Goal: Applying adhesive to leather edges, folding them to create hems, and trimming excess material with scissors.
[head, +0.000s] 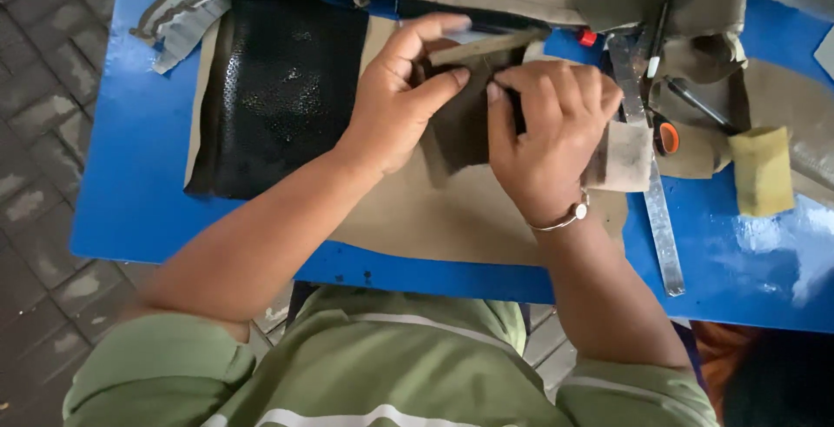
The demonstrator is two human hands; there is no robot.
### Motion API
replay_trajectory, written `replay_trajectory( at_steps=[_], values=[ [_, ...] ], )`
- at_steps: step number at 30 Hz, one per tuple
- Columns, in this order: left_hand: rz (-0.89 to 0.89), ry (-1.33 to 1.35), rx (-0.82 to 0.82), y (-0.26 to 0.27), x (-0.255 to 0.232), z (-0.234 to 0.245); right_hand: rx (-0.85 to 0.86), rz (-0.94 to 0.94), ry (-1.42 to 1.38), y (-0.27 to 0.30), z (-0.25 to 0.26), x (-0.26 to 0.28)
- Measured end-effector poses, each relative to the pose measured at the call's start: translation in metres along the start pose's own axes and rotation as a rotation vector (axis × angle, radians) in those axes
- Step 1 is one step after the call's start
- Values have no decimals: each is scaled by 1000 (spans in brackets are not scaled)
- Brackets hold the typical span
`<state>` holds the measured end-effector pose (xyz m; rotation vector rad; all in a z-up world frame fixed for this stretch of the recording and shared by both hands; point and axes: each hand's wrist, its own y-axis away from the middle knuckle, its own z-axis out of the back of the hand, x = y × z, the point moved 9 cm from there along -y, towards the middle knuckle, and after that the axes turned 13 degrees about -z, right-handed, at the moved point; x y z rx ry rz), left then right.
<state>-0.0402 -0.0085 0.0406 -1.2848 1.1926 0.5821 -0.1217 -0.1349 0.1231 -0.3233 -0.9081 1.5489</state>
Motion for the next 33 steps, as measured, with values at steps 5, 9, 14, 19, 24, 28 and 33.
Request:
replay_trajectory(
  at_steps=[5,9,14,19,24,28,33],
  values=[
    [16,-48,-4,-2,-4,-4,55,-10,7,-3,-4,-8],
    [-89,-215,48,-4,-11,-9,172,-4,-243,-1,-15,-13],
    [71,-49,23,2,6,-8,202,11,-338,0,-19,-13],
    [150,233,-27,4,14,-14,159,-91,-378,-2,-14,-20],
    [40,120,138,5,2,-22,128,-197,-374,-6,-8,-35],
    [72,123,233,8,5,-27,194,-97,-391,-5,-14,-37],
    [-48,-241,207,0,1,-20,250,-95,-268,4,-30,-41]
  ],
)
